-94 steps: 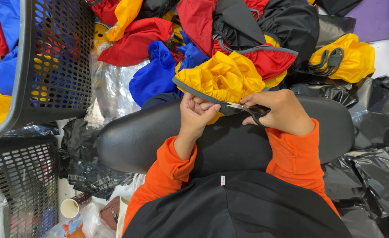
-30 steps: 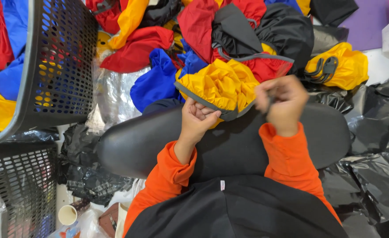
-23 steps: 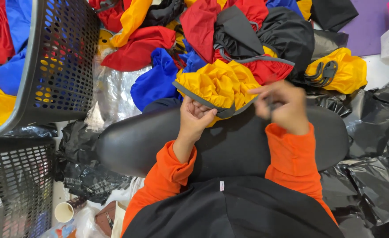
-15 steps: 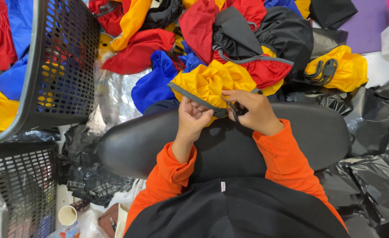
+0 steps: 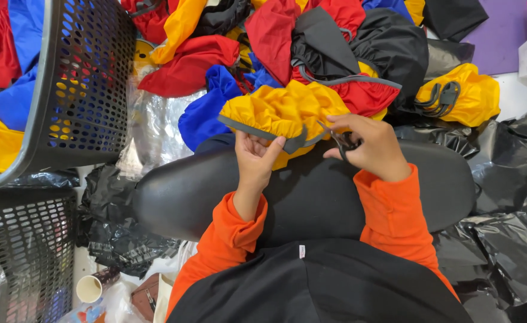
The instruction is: Trimming excess material and straps from yellow fabric covers using scissors and sorting them.
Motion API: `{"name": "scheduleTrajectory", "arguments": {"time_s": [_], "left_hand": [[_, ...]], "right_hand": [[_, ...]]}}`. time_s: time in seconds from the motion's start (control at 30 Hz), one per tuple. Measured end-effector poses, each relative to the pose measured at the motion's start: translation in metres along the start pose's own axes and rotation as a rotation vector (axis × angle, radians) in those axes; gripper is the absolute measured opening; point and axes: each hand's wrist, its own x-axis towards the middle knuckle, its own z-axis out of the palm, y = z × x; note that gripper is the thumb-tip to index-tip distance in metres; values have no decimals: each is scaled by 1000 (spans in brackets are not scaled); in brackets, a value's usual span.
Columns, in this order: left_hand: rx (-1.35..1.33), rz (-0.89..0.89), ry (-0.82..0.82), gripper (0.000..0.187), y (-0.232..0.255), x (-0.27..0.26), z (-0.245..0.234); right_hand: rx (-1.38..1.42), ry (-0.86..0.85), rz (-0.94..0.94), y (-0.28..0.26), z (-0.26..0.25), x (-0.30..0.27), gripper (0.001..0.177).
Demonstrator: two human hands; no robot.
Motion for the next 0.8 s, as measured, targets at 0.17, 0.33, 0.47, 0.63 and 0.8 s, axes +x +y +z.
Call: {"name": "scheduleTrajectory", "arguments": {"time_s": [0.17,0.33,0.47,0.63,0.8], "left_hand": [[-88,-11,-60,82,6,2,-2],[1,34,39,95,16,10,-14],[305,-84,304,41,12,15,-16],[534,-72,207,23,31,1,11],[518,150,87,22,9,-9,4]], "right_hand": [[-158,-16,22,29,15,-7,32],[91,22,48,15,6,-14,20],[378,-117,25,-5,3,-17,21],[279,157,186,13,35,-14,15],[95,446,138,8,48,-10,19]]}}
